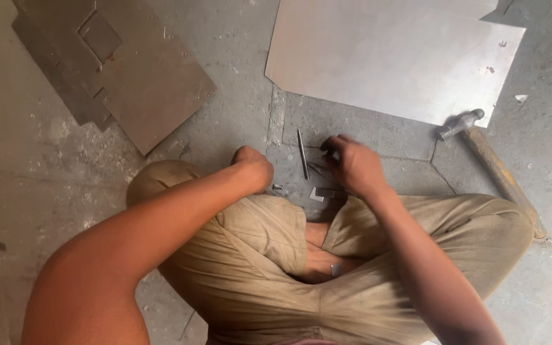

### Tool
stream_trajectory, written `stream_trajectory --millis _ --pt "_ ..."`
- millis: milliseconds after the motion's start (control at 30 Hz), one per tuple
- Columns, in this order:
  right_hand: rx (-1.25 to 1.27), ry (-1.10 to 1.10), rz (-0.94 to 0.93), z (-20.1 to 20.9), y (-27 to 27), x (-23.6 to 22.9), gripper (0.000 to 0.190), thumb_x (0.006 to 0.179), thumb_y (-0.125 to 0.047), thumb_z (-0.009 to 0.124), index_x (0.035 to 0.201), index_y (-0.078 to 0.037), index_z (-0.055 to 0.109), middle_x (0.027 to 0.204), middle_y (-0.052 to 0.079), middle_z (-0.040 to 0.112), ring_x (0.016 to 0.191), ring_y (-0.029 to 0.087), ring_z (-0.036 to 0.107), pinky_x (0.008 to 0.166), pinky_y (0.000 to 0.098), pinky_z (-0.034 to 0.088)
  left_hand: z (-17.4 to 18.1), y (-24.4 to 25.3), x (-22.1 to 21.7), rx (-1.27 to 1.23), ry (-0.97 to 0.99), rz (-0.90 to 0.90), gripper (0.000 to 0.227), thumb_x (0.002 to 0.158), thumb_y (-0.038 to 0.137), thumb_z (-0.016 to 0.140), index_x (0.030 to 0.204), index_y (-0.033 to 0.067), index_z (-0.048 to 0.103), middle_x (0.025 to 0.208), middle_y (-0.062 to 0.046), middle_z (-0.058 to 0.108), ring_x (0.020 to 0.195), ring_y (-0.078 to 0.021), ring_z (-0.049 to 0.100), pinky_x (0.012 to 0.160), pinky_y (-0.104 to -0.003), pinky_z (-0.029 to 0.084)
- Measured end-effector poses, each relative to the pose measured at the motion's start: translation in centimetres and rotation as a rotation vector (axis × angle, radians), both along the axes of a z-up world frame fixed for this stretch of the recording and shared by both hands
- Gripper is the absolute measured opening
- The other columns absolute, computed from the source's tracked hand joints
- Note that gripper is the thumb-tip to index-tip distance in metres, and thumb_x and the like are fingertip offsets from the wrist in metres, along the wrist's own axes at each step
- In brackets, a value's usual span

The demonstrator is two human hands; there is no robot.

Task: The person sits on the floor and uses a hammer and a metal punch to create holes in a flat metal sheet. They repeatedly position the punch on the metal and strike it with the hammer, occasionally flipping the sheet to work on different areas.

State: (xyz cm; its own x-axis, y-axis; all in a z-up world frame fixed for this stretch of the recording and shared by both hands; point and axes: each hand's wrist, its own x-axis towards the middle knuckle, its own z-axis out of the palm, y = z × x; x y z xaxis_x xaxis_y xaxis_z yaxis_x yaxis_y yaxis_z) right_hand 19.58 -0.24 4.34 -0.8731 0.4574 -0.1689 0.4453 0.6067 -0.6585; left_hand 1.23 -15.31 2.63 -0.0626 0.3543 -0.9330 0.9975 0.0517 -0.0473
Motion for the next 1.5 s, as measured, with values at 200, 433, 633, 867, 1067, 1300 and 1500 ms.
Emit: stream_trajectory --millis 200,433,633,867,1067,1300,1500 --pt "-0.040 -0.039 -0.098 2.6 5.5 1.4 0.018 0.088 -0.024 0.075 0.102 -0.013 0.073 0.102 0.006 0.075 0.084 0.033 0.071 0.070 0.0455 0.055 -1.5 -1.5 3.1 0.108 0.013 0.025 0.026 0.095 0.025 0.065 0.117 0.0175 0.077 0.124 -0.008 0.074 0.114 -0.0262 0.071 0.086 -0.043 0.058" --pt "-0.024 -0.591 0.111 1.3 6.1 5.9 0.036 0.090 -0.044 0.075 0.097 -0.009 0.068 0.086 0.012 0.074 0.081 0.031 0.073 0.069 0.0430 0.060 -3.4 -1.7 5.2 0.087 -0.006 0.116 0.028 0.095 0.019 0.063 0.118 0.0153 0.078 0.124 -0.009 0.074 0.115 -0.0271 0.071 0.086 -0.041 0.059" --pt "0.016 -0.570 0.094 1.1 3.7 7.7 0.035 0.090 -0.044 0.074 0.099 -0.010 0.066 0.085 0.014 0.074 0.083 0.033 0.072 0.074 0.0461 0.057 -3.9 -0.9 6.3 0.017 0.053 0.077 0.029 0.092 0.020 0.068 0.120 0.0156 0.076 0.124 -0.008 0.074 0.114 -0.0260 0.072 0.086 -0.041 0.060" --pt "-0.049 -0.177 -0.102 1.9 4.3 6.9 0.029 0.089 -0.034 0.073 0.104 -0.010 0.069 0.094 0.007 0.079 0.088 0.032 0.073 0.073 0.0456 0.057 -1.7 3.1 2.3 0.174 0.137 0.351 0.030 0.082 0.019 0.078 0.111 0.0132 0.083 0.117 -0.009 0.080 0.107 -0.0236 0.078 0.083 -0.038 0.063" --pt "-0.126 -0.093 -0.001 0.7 2.3 5.5 0.024 0.087 -0.026 0.071 0.105 -0.010 0.069 0.093 0.011 0.077 0.086 0.033 0.073 0.073 0.0448 0.057 -4.4 -0.3 4.7 0.004 0.113 0.193 0.040 0.087 0.032 0.077 0.123 0.0158 0.072 0.129 -0.009 0.068 0.118 -0.0266 0.066 0.090 -0.046 0.056" --pt "-0.060 -0.043 -0.061 1.2 3.8 6.2 0.021 0.089 -0.023 0.072 0.104 -0.008 0.070 0.096 0.012 0.077 0.088 0.034 0.073 0.075 0.0437 0.057 -1.5 2.9 4.5 -0.052 0.066 0.220 0.041 0.082 0.037 0.082 0.116 0.0172 0.077 0.118 -0.004 0.075 0.112 -0.0212 0.072 0.088 -0.038 0.058" --pt "-0.087 0.041 -0.126 -0.2 5.2 5.9 0.021 0.088 -0.020 0.073 0.105 -0.008 0.070 0.097 0.012 0.077 0.089 0.033 0.074 0.077 0.0424 0.058 2.2 8.7 -0.4 0.479 0.054 0.703 0.040 0.086 0.039 0.081 0.107 0.0055 0.076 0.112 -0.016 0.074 0.108 -0.0340 0.071 0.088 -0.044 0.058"
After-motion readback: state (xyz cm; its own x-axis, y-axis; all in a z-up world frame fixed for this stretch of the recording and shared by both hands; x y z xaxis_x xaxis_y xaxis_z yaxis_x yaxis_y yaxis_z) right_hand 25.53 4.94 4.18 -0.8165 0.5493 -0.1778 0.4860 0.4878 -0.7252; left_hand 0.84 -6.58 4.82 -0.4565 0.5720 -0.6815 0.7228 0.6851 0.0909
